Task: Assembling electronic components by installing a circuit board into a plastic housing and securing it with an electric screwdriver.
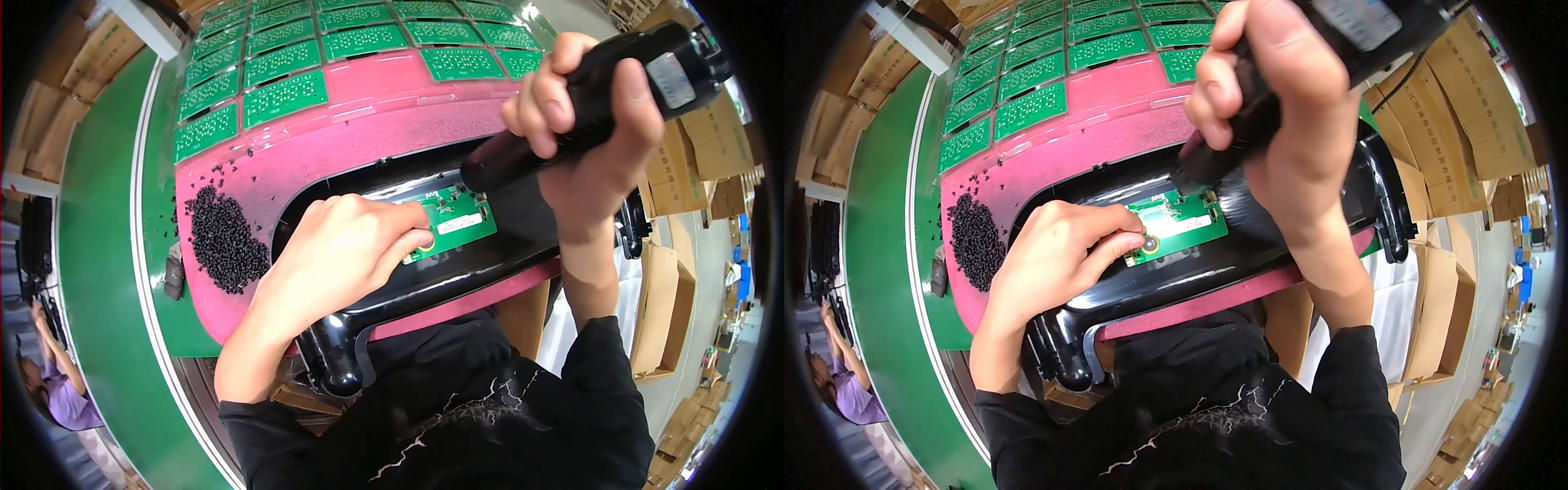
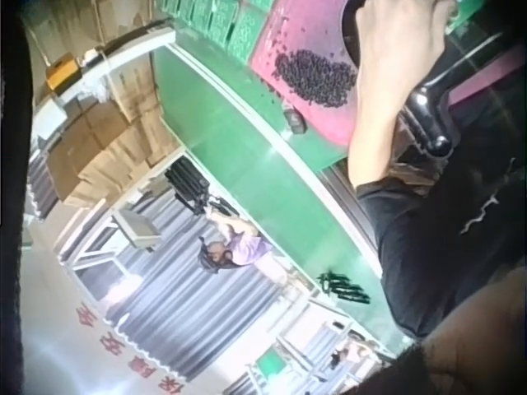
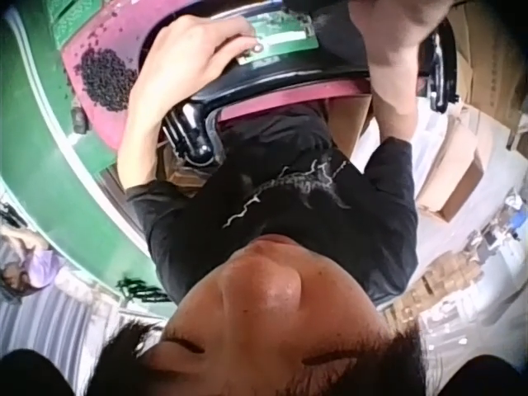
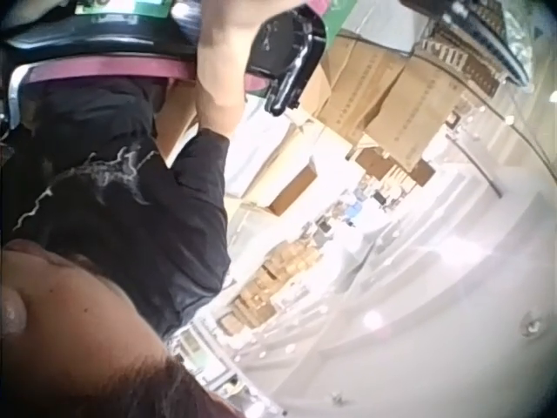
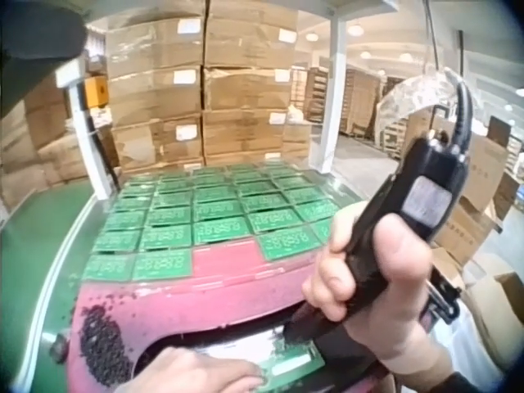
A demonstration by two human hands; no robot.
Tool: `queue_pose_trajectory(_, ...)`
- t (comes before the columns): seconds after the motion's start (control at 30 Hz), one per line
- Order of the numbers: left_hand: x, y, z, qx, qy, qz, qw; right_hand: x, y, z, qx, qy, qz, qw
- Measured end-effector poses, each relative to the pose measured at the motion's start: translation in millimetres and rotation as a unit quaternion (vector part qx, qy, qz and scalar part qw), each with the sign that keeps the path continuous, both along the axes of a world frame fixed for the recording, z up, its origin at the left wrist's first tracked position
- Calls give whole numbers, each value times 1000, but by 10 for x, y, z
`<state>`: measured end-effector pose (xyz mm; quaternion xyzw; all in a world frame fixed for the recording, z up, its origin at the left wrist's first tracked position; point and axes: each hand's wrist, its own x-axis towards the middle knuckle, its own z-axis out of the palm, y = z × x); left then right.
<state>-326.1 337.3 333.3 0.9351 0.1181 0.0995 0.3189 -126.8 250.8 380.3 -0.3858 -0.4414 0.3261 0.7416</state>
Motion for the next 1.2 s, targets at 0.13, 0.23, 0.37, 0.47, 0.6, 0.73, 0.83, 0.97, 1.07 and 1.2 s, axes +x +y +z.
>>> queue_pose_trajectory(0.13, 13, 8, -38, -68, -87, 36, 993, -43, 143, -251, -40, -65, -67, 995)
queue_pose_trajectory(0.23, 9, -1, -26, -78, -99, 95, 987, -10, 75, -223, -5, 26, -15, 1000)
queue_pose_trajectory(0.37, 6, 3, -48, -84, -105, 99, 986, -7, -96, -5, 108, 116, 52, 986)
queue_pose_trajectory(0.47, 25, -21, -10, -129, -149, 91, 976, -32, -223, 65, 151, 157, 100, 971)
queue_pose_trajectory(0.6, 35, -22, 8, -114, -180, 79, 974, -61, -289, 99, 148, 129, 123, 973)
queue_pose_trajectory(0.73, 23, 2, -13, -89, -194, 45, 976, -93, -293, 82, 151, 114, 110, 976)
queue_pose_trajectory(0.83, 42, 18, -47, -70, -218, 18, 973, -77, -319, 108, 149, 94, 122, 977)
queue_pose_trajectory(0.97, 35, 11, -72, -76, -204, -2, 976, -47, -327, 103, 161, 79, 162, 970)
queue_pose_trajectory(1.07, 4, 3, -46, -134, -130, 18, 982, -17, -264, 76, 168, 35, 171, 970)
queue_pose_trajectory(1.2, -19, 41, -97, -19, -81, 82, 993, -97, -159, -60, 116, 23, 133, 984)
